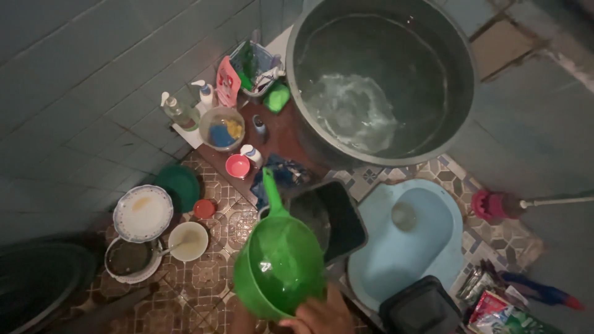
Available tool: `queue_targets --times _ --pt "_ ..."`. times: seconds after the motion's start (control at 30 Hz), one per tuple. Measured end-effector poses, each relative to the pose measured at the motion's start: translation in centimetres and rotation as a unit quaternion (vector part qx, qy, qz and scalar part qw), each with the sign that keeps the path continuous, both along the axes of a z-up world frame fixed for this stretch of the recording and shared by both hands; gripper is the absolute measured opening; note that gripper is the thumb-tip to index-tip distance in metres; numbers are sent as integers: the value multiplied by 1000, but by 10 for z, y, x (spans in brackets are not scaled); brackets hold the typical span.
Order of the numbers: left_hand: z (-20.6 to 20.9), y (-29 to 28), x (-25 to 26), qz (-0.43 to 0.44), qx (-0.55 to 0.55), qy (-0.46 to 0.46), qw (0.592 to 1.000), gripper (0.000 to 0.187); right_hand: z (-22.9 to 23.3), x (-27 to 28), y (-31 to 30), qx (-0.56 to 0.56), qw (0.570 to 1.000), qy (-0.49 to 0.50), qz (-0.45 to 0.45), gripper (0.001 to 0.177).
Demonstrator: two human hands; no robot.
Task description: Cleaning a small plastic container or tank using a ladle and water in a bathroom.
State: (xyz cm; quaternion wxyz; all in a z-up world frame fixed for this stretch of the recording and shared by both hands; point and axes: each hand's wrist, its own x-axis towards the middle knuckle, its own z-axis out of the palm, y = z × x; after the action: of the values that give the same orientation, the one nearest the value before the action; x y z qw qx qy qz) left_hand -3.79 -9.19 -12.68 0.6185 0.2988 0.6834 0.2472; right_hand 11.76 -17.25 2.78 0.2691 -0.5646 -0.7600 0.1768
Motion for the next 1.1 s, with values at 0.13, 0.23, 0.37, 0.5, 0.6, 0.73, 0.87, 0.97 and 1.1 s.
queue_targets --times 0.13,0.23,0.37,0.5,0.6,0.73,0.87,0.97,1.1 --pt "9 0 0 -2 -3 -1 1000 52 -25 7 -9 -9 999 18 44 36" --pt "16 5 0 -3 -4 1 1000 52 -32 4 -10 16 996 23 83 41" --pt "7 14 1 -6 -7 5 1000 53 -37 -2 -13 -49 994 73 62 45" --pt "-93 -2 -38 -10 -12 9 1000 53 -20 -1 -3 -106 989 103 19 49" --pt "18 32 13 -13 -15 12 1000 54 -8 -2 -2 -123 981 152 -13 55" --pt "69 32 15 -17 -19 17 1000 54 -12 -10 -5 -139 968 197 -74 56" --pt "81 34 16 -22 -24 23 999 55 -18 -12 -5 -284 841 428 -167 56" --pt "75 35 18 -26 -30 27 999 55 -1 -2 12 -339 743 555 -155 59" --pt "53 33 20 -31 -36 31 998 56 25 10 37 -361 673 625 -161 61"
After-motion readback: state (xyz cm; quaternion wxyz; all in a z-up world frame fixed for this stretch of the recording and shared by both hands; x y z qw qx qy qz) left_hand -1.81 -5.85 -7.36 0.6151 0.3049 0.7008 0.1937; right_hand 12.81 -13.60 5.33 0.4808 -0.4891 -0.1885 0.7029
